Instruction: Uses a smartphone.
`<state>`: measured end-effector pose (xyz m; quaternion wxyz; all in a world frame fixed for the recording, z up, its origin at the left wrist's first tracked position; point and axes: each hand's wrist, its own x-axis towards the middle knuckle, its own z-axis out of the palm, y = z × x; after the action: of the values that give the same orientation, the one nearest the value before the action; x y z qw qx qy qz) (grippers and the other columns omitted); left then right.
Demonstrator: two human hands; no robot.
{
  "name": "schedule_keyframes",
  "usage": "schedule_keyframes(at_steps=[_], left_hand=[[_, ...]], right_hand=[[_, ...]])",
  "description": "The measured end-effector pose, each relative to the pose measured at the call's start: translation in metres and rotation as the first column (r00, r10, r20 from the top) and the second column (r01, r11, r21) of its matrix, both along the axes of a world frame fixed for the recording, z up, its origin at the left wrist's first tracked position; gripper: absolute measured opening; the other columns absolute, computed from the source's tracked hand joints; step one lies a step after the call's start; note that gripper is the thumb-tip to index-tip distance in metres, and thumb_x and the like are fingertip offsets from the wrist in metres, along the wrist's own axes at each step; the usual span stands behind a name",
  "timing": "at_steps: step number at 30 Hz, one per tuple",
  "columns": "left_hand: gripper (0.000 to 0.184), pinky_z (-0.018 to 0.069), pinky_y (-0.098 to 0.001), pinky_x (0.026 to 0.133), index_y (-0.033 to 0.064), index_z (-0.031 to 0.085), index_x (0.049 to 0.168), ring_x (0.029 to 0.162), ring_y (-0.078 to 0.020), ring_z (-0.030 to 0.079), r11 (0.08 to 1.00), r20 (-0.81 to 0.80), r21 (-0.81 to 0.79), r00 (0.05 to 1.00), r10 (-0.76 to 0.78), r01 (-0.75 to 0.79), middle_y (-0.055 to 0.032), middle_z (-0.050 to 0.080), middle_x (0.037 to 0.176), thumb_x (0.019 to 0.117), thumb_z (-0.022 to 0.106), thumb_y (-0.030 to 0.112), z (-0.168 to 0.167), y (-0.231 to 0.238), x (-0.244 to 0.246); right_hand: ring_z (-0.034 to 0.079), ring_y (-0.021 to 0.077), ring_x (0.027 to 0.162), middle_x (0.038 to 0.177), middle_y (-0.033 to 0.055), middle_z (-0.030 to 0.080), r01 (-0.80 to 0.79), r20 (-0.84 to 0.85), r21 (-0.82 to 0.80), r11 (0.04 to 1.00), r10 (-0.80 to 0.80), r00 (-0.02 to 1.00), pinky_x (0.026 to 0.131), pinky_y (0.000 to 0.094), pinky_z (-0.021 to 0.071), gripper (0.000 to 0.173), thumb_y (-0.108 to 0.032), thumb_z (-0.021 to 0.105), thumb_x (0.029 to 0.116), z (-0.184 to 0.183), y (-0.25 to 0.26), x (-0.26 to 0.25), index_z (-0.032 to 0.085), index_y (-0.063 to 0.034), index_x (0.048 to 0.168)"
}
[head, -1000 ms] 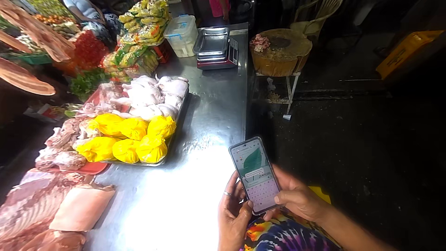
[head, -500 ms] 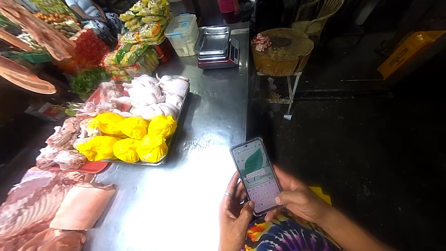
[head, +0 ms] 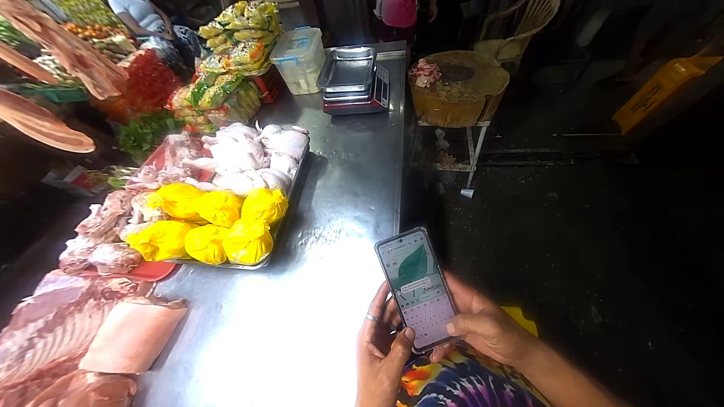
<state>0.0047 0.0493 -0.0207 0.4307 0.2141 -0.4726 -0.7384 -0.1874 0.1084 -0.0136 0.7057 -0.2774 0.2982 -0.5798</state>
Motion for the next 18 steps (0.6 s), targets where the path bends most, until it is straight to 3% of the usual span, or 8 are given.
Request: schedule_keyframes(at_steps=[18], left_hand=[[0.072,0.0546,-0.0335,0.101,-0.0078,0.028,0.154,0.118,-0.0186,0.067,1.0,-0.007,-0.011,1.0,-0.001,0.001,-0.0146,0.063,0.138,0.0891,0.058,-0.007,-0.0012,0.0004,0.0008]], right_hand=[[0.071,0.0343,0.11,0.136,0.0163,0.06,-0.013,0.02,-0.027,1.0,0.014,1.0,0.077,0.0496,0.0656,0.079,0.011,0.044,0.0889,-0.0024,0.0011,-0.0016,0.014,-0.011,0.159]])
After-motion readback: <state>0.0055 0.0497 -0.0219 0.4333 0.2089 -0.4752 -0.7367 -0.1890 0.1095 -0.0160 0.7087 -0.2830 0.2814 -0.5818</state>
